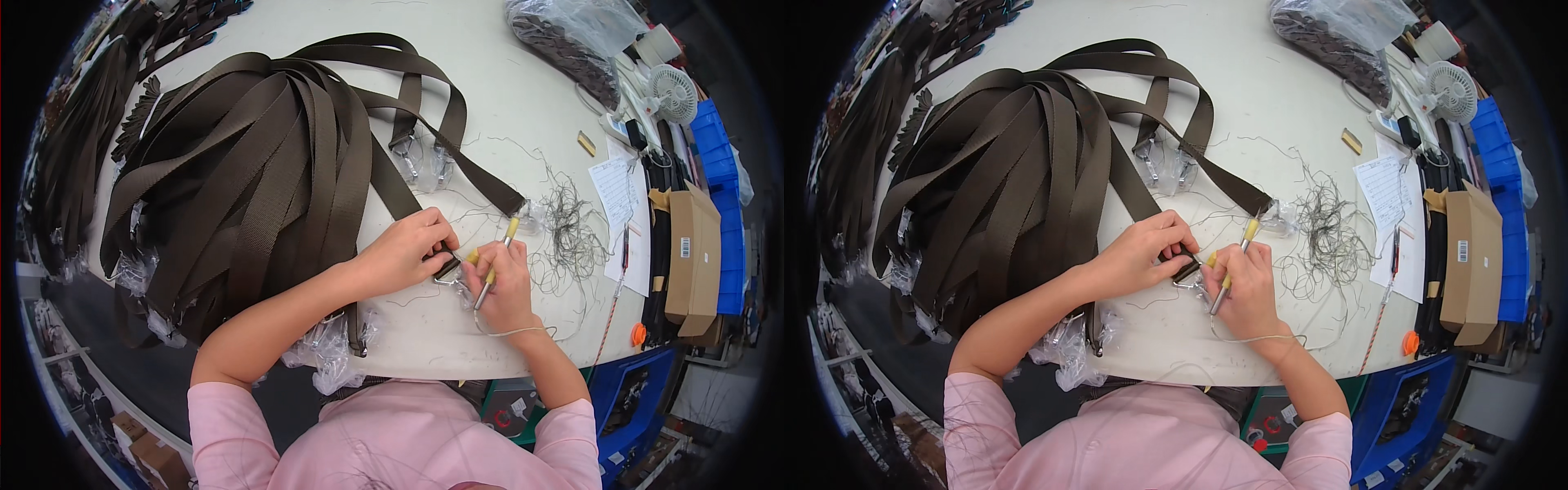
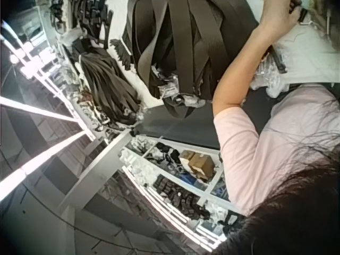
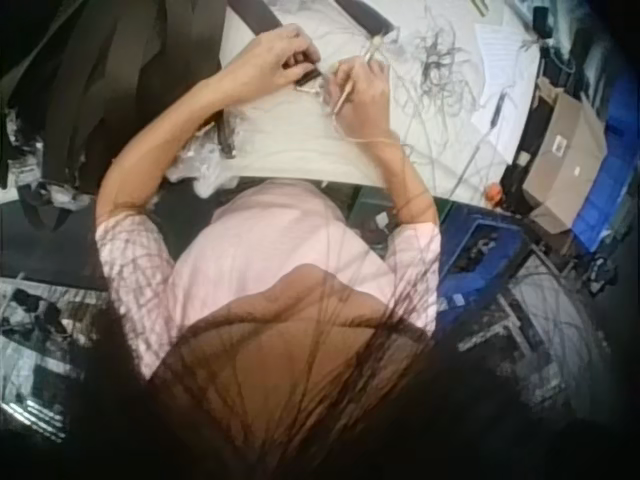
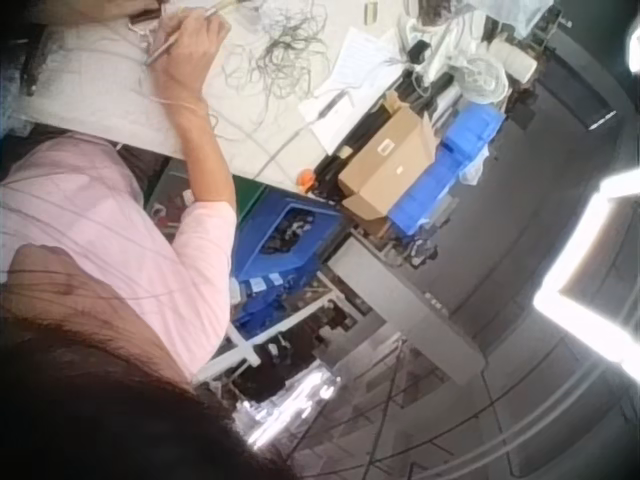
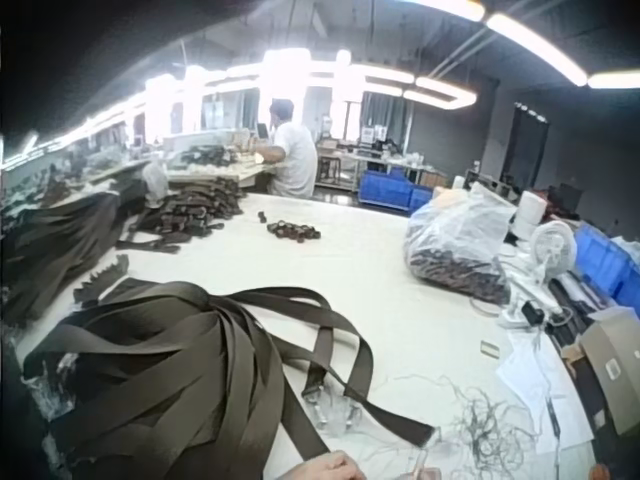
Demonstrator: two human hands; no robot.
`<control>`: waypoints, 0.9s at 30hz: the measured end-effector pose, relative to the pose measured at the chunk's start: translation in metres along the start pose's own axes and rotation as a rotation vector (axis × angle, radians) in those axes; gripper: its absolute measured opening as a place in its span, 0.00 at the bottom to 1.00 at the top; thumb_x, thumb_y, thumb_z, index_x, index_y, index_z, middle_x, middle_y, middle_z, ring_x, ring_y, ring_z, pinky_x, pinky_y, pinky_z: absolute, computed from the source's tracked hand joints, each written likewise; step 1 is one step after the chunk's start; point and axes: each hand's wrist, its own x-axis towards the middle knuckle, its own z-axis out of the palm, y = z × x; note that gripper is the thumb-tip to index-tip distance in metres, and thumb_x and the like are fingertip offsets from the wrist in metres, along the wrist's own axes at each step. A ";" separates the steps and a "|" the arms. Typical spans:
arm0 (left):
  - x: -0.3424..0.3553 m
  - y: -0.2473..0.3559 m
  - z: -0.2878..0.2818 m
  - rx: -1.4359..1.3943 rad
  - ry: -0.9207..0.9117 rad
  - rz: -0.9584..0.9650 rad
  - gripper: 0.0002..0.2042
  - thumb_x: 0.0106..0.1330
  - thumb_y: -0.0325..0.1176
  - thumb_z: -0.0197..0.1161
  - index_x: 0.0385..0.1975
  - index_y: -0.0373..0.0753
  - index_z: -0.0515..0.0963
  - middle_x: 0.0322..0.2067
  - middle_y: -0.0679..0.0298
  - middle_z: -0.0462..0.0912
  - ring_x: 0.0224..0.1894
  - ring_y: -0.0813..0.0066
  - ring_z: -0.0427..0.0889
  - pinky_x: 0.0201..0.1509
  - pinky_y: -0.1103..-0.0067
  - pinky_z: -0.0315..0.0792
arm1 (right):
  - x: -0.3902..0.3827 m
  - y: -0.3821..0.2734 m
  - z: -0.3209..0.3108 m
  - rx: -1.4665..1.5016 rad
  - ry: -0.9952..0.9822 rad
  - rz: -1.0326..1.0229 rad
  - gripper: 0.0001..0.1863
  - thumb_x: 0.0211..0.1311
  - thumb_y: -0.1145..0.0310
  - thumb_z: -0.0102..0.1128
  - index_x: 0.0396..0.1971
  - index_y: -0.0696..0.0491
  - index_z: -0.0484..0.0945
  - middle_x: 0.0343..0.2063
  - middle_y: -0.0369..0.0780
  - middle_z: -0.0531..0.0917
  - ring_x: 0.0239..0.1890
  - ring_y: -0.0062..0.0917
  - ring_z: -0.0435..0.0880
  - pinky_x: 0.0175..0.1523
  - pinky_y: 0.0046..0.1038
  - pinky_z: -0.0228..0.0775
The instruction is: The person uses a yellow-handled awl to stitch a metal buckle onto the end of a dark green fabric strap. They repeatedly push the awl through the strap and buckle, pull the thread through, and tighten the stitches to secure the hardware.
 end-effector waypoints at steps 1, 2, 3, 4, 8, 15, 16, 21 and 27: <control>0.001 -0.001 -0.001 0.003 -0.001 0.000 0.07 0.65 0.23 0.69 0.41 0.34 0.82 0.43 0.60 0.78 0.38 0.71 0.83 0.44 0.76 0.80 | 0.004 0.000 -0.001 0.077 0.003 0.081 0.17 0.58 0.76 0.74 0.31 0.53 0.69 0.31 0.40 0.78 0.38 0.35 0.79 0.45 0.37 0.67; 0.002 -0.002 -0.002 0.006 -0.003 0.000 0.06 0.65 0.23 0.69 0.40 0.34 0.83 0.42 0.61 0.79 0.37 0.72 0.83 0.43 0.76 0.81 | 0.009 -0.001 -0.002 0.154 0.005 0.163 0.16 0.59 0.76 0.73 0.31 0.53 0.69 0.31 0.40 0.78 0.38 0.36 0.79 0.44 0.36 0.68; 0.004 -0.002 -0.002 0.007 -0.005 0.003 0.05 0.65 0.23 0.70 0.39 0.33 0.83 0.40 0.61 0.80 0.36 0.72 0.84 0.42 0.76 0.81 | 0.013 -0.001 -0.003 0.227 0.009 0.245 0.16 0.60 0.77 0.73 0.31 0.53 0.69 0.31 0.40 0.78 0.38 0.36 0.79 0.44 0.35 0.69; 0.004 -0.002 -0.001 0.007 0.002 0.017 0.04 0.65 0.24 0.69 0.38 0.33 0.83 0.40 0.61 0.80 0.35 0.72 0.84 0.42 0.76 0.81 | 0.018 0.003 -0.003 0.277 0.029 0.260 0.15 0.62 0.76 0.72 0.31 0.54 0.69 0.31 0.40 0.78 0.38 0.34 0.80 0.43 0.33 0.70; 0.009 -0.001 0.003 0.079 0.020 0.073 0.04 0.67 0.24 0.69 0.38 0.33 0.83 0.38 0.62 0.81 0.35 0.72 0.84 0.41 0.75 0.81 | 0.034 0.015 0.003 0.482 0.179 0.291 0.10 0.71 0.74 0.66 0.38 0.55 0.71 0.35 0.39 0.80 0.41 0.26 0.81 0.47 0.28 0.73; 0.005 -0.005 -0.001 -0.029 0.056 -0.009 0.08 0.68 0.26 0.68 0.43 0.34 0.80 0.39 0.60 0.82 0.35 0.64 0.84 0.44 0.73 0.81 | 0.023 0.008 -0.007 0.512 0.372 0.155 0.25 0.85 0.51 0.39 0.56 0.60 0.71 0.47 0.44 0.82 0.46 0.24 0.82 0.59 0.29 0.71; 0.002 -0.002 -0.004 0.013 0.057 0.020 0.08 0.67 0.26 0.69 0.43 0.34 0.80 0.40 0.60 0.82 0.37 0.64 0.84 0.45 0.73 0.81 | 0.019 0.009 -0.008 0.553 0.375 0.159 0.28 0.86 0.47 0.35 0.56 0.59 0.71 0.47 0.44 0.81 0.46 0.24 0.82 0.60 0.29 0.71; -0.012 0.008 0.004 0.573 0.088 0.236 0.08 0.63 0.25 0.68 0.40 0.33 0.79 0.42 0.60 0.81 0.44 0.68 0.83 0.45 0.73 0.83 | 0.011 0.009 -0.007 0.880 0.406 0.413 0.34 0.86 0.45 0.31 0.33 0.58 0.78 0.30 0.37 0.73 0.25 0.20 0.74 0.31 0.27 0.80; -0.006 0.017 0.008 0.811 -0.034 0.281 0.09 0.57 0.22 0.64 0.38 0.33 0.78 0.37 0.62 0.78 0.43 0.65 0.81 0.43 0.72 0.82 | 0.026 0.008 0.004 1.175 0.285 0.664 0.31 0.85 0.51 0.40 0.18 0.53 0.69 0.19 0.31 0.68 0.17 0.15 0.67 0.21 0.24 0.75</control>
